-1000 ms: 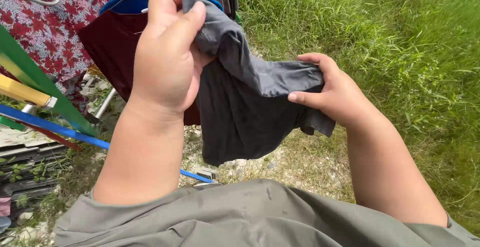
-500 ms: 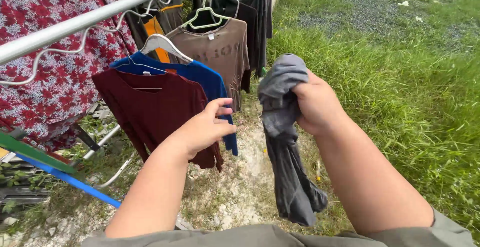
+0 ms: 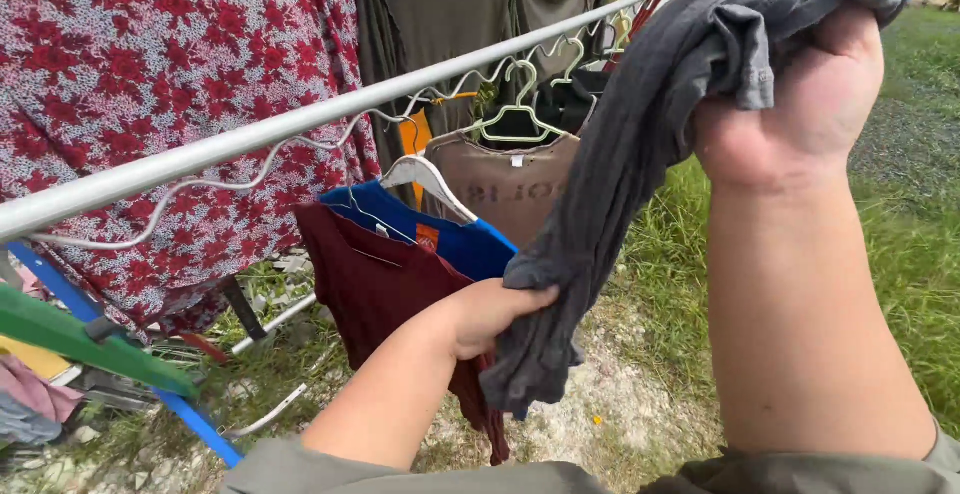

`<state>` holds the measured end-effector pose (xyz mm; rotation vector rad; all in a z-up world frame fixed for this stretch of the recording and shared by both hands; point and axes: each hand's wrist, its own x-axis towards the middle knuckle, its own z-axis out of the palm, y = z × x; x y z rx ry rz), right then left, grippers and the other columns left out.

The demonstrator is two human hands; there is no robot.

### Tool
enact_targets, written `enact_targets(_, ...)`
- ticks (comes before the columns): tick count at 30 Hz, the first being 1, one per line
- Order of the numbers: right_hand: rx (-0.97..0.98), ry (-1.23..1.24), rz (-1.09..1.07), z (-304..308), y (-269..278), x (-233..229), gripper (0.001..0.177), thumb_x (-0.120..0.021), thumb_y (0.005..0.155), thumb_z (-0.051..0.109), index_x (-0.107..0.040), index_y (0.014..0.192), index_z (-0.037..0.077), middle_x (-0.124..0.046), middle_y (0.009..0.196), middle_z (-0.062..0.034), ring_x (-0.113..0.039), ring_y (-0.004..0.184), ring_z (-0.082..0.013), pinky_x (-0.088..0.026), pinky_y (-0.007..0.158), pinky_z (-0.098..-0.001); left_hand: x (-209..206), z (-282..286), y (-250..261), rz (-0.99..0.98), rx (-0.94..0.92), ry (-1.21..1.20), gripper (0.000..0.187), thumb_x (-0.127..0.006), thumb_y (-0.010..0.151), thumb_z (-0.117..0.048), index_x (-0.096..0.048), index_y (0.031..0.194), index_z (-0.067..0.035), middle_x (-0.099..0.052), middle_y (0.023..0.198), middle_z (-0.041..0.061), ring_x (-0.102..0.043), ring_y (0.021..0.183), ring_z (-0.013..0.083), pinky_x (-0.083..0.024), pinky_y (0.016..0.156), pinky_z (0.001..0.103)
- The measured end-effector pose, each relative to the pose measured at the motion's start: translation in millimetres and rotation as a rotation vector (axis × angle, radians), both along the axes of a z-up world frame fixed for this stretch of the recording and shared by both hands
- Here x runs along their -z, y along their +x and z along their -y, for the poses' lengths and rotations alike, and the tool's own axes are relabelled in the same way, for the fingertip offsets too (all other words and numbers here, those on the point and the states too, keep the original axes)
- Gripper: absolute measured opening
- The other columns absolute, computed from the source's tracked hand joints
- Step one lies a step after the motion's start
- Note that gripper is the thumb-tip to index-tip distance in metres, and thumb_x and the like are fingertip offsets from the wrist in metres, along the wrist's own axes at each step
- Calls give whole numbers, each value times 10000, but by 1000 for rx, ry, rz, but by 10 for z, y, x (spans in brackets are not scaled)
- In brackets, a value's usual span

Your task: Hang wet clothes on a laundry drying rack outdoors.

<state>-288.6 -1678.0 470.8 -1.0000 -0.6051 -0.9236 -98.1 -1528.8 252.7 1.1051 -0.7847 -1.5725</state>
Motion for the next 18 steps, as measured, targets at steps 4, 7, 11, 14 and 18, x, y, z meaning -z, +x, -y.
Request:
enact_targets(4, -42, -38, -2, 342, 504, 88, 364, -458, 1137, 306, -642, 1266, 20, -671, 1240, -130, -623, 1150, -289, -486, 1092, -428, -591, -330, 249, -13, -207, -107, 472, -679, 933, -266, -629, 1331, -19, -755, 1148, 77, -717, 1037, 219, -568, 912, 389)
enact_targets(7, -192, 74, -29, 373, 1000, 100, 348, -437, 1162, 289, -615, 1232, -1, -643, 1226, -135, -609, 1160, -290, -477, 1107, -421, -999, -662, 421, 520, -263, -174, 560, -716, 886, -335, -686, 1336, -3, -763, 1185, 85, -703, 1094, 229, -541, 968, 371)
enact_targets(11, -432, -20, -195, -53, 1618, 64, 294, -498, 1154, 225, -623, 1261, -18, -669, 1230, -138, -648, 1161, -269, -511, 1104, -406, -1252, -944, 460, 1183, -570, -287, 1180, -890, 705, -381, -131, 1572, -127, -284, 1591, 182, -394, 1424, 297, -434, 1041, 369)
enact_targets(14, -546, -169, -337, -421, 1991, 152, 251, -586, 1093, 110, -643, 1284, -42, -698, 1230, -139, -692, 1146, -250, -558, 1086, -406, -1286, -1005, 436, 844, -905, -718, 1151, -864, 836, -286, -43, 1636, -184, -232, 1679, 137, -356, 1502, 249, -412, 1130, 362)
enact_targets(18, -702, -456, -445, -604, 2464, 196, 295, -676, 985, 52, -657, 1267, -33, -717, 1184, -131, -701, 1068, -212, -570, 974, -356, -1187, -1158, 841, 834, -1226, -677, 542, -770, 1000, -188, -585, 1491, -53, -649, 1412, 115, -587, 1306, 208, -466, 1151, 356)
